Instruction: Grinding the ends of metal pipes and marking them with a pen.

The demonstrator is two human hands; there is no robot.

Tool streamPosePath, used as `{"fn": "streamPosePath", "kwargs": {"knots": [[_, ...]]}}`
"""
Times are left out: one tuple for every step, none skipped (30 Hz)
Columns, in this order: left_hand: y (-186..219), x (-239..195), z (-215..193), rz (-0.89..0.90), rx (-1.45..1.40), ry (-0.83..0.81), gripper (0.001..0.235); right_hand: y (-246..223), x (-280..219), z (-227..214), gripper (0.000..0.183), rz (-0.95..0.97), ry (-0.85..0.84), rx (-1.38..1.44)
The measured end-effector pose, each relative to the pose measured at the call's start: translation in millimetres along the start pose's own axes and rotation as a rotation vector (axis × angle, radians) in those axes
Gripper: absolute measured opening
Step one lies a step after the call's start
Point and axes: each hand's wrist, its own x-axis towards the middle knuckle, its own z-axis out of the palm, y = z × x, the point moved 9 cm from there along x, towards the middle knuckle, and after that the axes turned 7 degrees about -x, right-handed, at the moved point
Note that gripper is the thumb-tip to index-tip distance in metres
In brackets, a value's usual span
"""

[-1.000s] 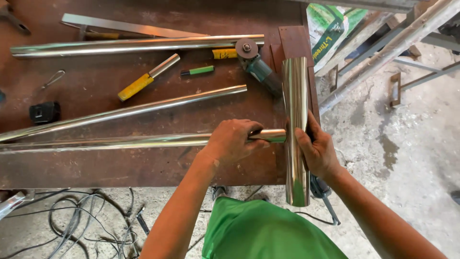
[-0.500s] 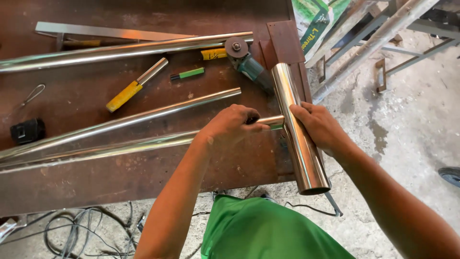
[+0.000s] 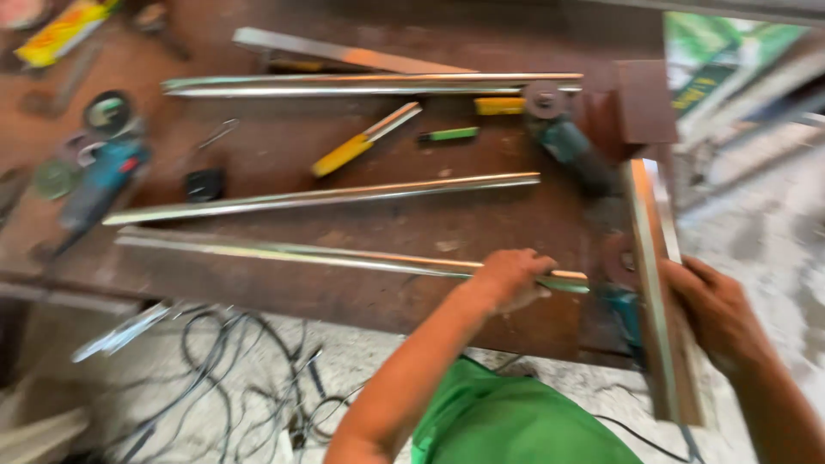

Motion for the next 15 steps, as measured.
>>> {"fn": "streamPosePath", "kwargs": {"knots": [[-12, -4, 9, -0.035, 0.016, 0.014, 0.031, 5, -3, 2, 0.031, -0.009, -0.04, 0.001], [-21, -8, 22, -0.041, 0.108, -0.016, 0.029, 13, -6, 2, 0.034, 0.02, -0.064, 0.077], [-31, -10, 34, -0.047, 0.202, -0.046, 0.028, 21, -7, 0, 0.039, 0.047, -0.089, 0.153], [-38, -16, 35, -0.082, 0.221, -0.032, 0.028, 45, 3, 4, 0.039, 0.035, -0.131, 0.154], [-43, -18, 39, -0.115, 0.335, -0.016, 0.021, 68, 12, 3, 0.039, 0.001, -0.164, 0.19], [-46, -18, 44, -0.149, 0.449, -0.001, 0.014, 90, 22, 2, 0.041, -0.032, -0.199, 0.228], [-50, -27, 41, -0.167, 0.462, 0.006, 0.014, 84, 23, 15, 0.041, -0.041, -0.221, 0.23], [-51, -36, 29, -0.186, 0.524, 0.12, 0.017, 84, 22, 36, 0.044, 0.032, -0.345, 0.289], [-49, -40, 21, -0.195, 0.578, 0.237, 0.025, 83, 19, 51, 0.049, 0.107, -0.459, 0.341], [-54, -52, 17, -0.204, 0.585, 0.246, 0.025, 61, 13, 64, 0.049, 0.1, -0.471, 0.336], [-57, -67, 4, -0.257, 0.59, 0.383, 0.031, 48, 4, 69, 0.045, 0.133, -0.408, 0.24], [-62, -83, -8, -0.31, 0.592, 0.52, 0.041, 34, -3, 73, 0.058, 0.167, -0.344, 0.144], [-59, -93, -22, -0.295, 0.587, 0.516, 0.041, 22, 0, 78, 0.058, 0.168, -0.329, 0.15], [-74, -108, -39, -0.496, 0.651, 0.474, 0.049, 1, 2, 94, 0.074, 0.041, -0.429, -0.083], [-87, -132, -56, -0.697, 0.709, 0.415, 0.061, -16, -3, 112, 0.095, -0.071, -0.525, -0.317]]}}
